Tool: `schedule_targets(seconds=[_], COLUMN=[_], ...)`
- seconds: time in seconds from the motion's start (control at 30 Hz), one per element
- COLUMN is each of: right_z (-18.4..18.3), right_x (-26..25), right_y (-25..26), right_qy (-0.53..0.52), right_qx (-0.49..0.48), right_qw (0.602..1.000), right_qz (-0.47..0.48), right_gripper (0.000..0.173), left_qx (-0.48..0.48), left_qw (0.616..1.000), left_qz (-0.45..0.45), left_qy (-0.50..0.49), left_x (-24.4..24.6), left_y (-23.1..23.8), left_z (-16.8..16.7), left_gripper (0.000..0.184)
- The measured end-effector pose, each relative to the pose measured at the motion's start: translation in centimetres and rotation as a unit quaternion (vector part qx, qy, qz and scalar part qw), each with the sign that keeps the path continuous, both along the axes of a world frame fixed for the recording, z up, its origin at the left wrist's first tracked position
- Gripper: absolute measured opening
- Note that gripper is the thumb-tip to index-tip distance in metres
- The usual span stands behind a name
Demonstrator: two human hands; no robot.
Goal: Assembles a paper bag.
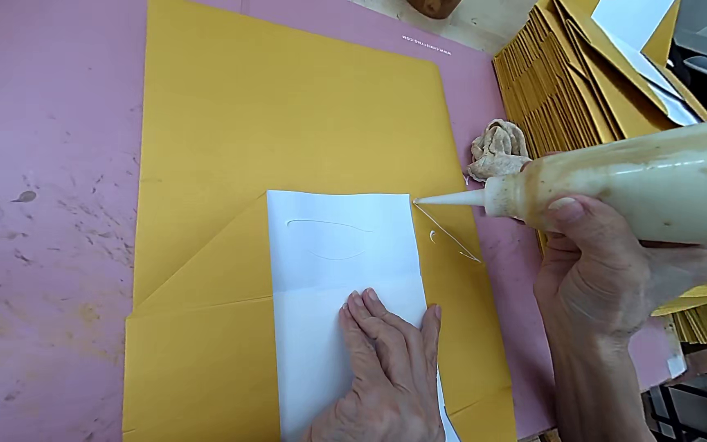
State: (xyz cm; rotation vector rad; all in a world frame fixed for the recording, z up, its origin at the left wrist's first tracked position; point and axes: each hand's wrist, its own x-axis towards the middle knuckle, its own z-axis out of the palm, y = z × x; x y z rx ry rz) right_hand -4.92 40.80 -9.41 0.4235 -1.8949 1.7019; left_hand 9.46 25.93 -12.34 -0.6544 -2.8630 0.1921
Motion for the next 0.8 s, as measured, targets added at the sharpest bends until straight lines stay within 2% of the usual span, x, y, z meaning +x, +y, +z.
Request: schedule_targets(seconds=[0.17,0.27,0.47,0.8], right_z=[0.4,0.5,0.0,-0.1], right_x=[-0.3,-0.8,-1.2,-1.0], right_y=[-0.2,0.1,-0.4,-3.3], right_qy=[-0.048,-0.084,-0.136,-0.169], right_qx=[-0.025,-0.047,-0.038,-0.04], right_qw=[0.997,0.994,0.99,0.982], right_qz=[0.046,0.042,0.021,0.078], right_gripper=[0.05,0.041,0.035,0.036], left_qx=[0.004,0.0,-0.017,-0.035], left_qw=[1.0,1.0,1.0,0.998], left_qz=[0.006,0.003,-0.007,-0.019], left_qy=[0.007,-0.001,-0.016,-0.037], left_x=[0.0,0.1,0.1,0.1], left_y=[0.1,0.1,0.0,0.1], left_z=[-0.2,-0.1,0.1,0.7], left_gripper=[0.049,0.05,0.051,0.052])
